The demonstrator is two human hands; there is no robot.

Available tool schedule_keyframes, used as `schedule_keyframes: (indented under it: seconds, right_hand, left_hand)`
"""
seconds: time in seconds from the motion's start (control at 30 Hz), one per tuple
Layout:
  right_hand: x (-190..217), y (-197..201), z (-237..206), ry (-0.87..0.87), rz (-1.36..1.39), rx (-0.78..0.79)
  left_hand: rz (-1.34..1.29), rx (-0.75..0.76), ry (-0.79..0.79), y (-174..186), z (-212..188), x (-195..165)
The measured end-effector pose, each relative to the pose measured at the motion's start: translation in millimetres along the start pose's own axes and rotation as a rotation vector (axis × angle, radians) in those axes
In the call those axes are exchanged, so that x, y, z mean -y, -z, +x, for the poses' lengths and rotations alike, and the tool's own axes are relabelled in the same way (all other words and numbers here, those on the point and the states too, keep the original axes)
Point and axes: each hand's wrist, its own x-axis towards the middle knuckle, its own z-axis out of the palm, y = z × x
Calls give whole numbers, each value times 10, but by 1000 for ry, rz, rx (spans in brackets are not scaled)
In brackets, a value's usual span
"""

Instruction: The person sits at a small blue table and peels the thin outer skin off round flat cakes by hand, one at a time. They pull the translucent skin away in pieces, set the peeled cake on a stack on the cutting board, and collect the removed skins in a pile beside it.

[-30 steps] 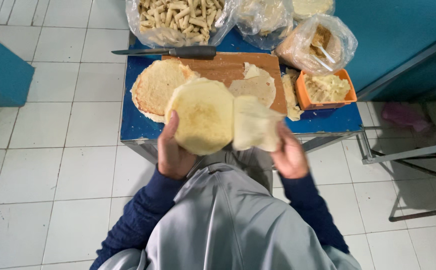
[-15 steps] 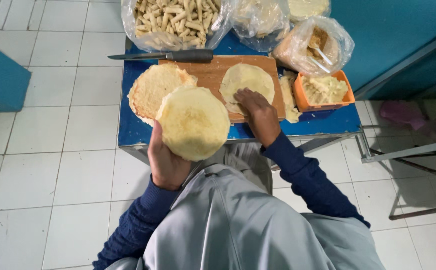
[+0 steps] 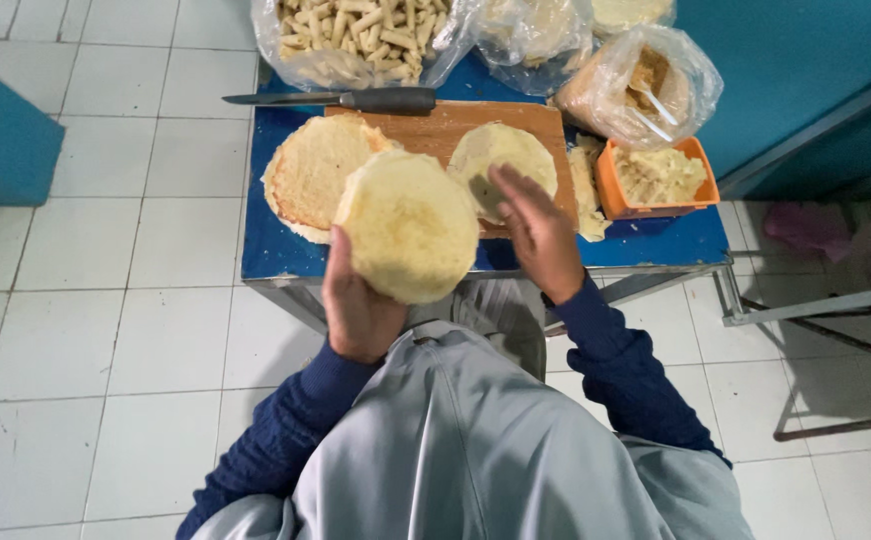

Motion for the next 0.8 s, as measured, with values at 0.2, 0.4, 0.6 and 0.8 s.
schedule_keyframes:
  seconds: [0.2, 0.4, 0.6, 0.8]
  right_hand:
    - [813, -113, 35, -26, 248, -32]
    - [907, -141, 57, -58, 326, -78]
    - [881, -136, 7, -136, 319, -68]
    - [876, -164, -21, -154, 326, -115]
  left_hand:
    - [-51, 92, 45, 40, 93, 194]
    - [-23, 150, 40, 39, 123, 274]
    - [88, 145, 5, 1, 90, 317]
    - [34, 116, 42, 78, 74, 360]
